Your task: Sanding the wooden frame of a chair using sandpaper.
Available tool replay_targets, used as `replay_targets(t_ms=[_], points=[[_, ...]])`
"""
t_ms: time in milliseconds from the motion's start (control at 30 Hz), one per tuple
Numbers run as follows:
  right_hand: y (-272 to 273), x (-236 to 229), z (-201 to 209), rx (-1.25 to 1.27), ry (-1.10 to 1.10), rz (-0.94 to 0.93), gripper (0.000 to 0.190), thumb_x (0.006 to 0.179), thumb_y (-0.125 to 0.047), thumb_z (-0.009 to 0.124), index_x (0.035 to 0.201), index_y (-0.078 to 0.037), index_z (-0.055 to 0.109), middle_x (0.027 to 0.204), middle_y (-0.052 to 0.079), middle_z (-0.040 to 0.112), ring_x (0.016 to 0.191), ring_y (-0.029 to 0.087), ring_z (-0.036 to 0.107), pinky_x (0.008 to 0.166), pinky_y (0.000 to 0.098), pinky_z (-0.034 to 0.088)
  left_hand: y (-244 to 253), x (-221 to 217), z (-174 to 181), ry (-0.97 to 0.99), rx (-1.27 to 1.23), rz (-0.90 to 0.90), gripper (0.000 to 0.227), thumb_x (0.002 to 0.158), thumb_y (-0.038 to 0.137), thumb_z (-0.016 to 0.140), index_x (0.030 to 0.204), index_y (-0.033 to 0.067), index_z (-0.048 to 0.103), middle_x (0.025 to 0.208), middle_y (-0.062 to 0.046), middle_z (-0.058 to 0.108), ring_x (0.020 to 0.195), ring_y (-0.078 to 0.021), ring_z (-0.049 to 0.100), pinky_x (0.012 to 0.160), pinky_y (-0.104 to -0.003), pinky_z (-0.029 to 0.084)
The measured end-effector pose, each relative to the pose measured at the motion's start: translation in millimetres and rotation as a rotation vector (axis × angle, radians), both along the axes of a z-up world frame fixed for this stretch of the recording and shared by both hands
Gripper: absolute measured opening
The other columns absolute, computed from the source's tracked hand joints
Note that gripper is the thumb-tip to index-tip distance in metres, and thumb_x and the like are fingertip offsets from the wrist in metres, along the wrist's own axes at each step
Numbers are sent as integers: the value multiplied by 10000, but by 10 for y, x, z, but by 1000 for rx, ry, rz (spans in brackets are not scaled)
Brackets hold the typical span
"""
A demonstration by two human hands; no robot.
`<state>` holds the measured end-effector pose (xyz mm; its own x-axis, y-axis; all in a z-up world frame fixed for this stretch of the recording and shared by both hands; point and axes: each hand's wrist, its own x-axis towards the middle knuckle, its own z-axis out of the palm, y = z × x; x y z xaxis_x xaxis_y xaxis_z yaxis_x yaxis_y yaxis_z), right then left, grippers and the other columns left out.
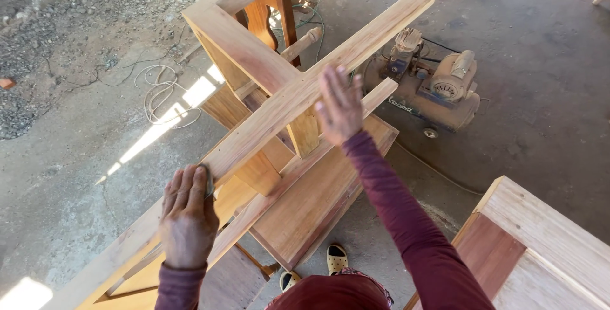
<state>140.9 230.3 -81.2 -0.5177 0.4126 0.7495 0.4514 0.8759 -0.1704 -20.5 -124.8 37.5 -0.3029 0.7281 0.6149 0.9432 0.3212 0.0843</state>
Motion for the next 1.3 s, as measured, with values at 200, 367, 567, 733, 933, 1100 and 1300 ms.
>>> replay_targets(t_ms=[200,367,567,733,933,1100,1300], points=[[554,469,214,-272,24,-217,653,1105,-372,452,1645,-99,207,1719,162,197,1589,292,154,1267,580,108,391,305,342,-136,67,-238,302,997,129,644,1262,-1,704,1253,-181,731,1204,-303,698,1055,-458,545],[52,673,192,-851,266,-210,816,960,-526,573,1587,-74,310,1547,221,448,1385,287,445,1123,514,407,659,386,492,-934,244,-356,296,1052,206,557,1171,-7,725,1074,-180,774,1001,-262,763,869,-401,641],[-1170,580,474,-1095,368,664,794,986,-584,584,1551,-55,408,1468,206,581,1354,271,597,1112,473,509,1129,667,314,-1958,430,-541,292,1022,231,508,1078,23,705,973,-113,765,845,-227,735,729,-377,654],[-1585,465,884,-1489,794,1086,768,1080,-437,504,1657,-44,184,1577,175,470,1441,260,494,1158,460,457,1318,888,-92,-1633,306,-611,236,1083,198,612,1109,1,740,960,-99,734,854,-147,659,758,-304,578],[-1138,473,879,-815,794,445,697,1156,-438,403,1700,-126,98,1548,158,520,1464,261,498,1273,425,382,1117,243,446,-305,-369,-172,376,959,411,630,1128,89,726,891,-112,770,740,-238,705,584,-353,621],[-1164,-253,913,-445,382,161,538,1115,-410,371,1588,-159,317,1590,147,370,1515,318,375,1060,605,326,1270,-411,439,-74,-556,-175,704,887,657,623,1273,77,522,928,-147,776,796,-317,756,629,-409,602],[-1069,-685,878,-196,-204,-62,587,1091,-453,315,1588,-142,352,1686,98,295,1614,358,127,1204,767,-62,1408,-490,475,-528,-825,-239,840,783,502,736,1451,130,387,940,-194,762,782,-358,772,807,-468,630]])
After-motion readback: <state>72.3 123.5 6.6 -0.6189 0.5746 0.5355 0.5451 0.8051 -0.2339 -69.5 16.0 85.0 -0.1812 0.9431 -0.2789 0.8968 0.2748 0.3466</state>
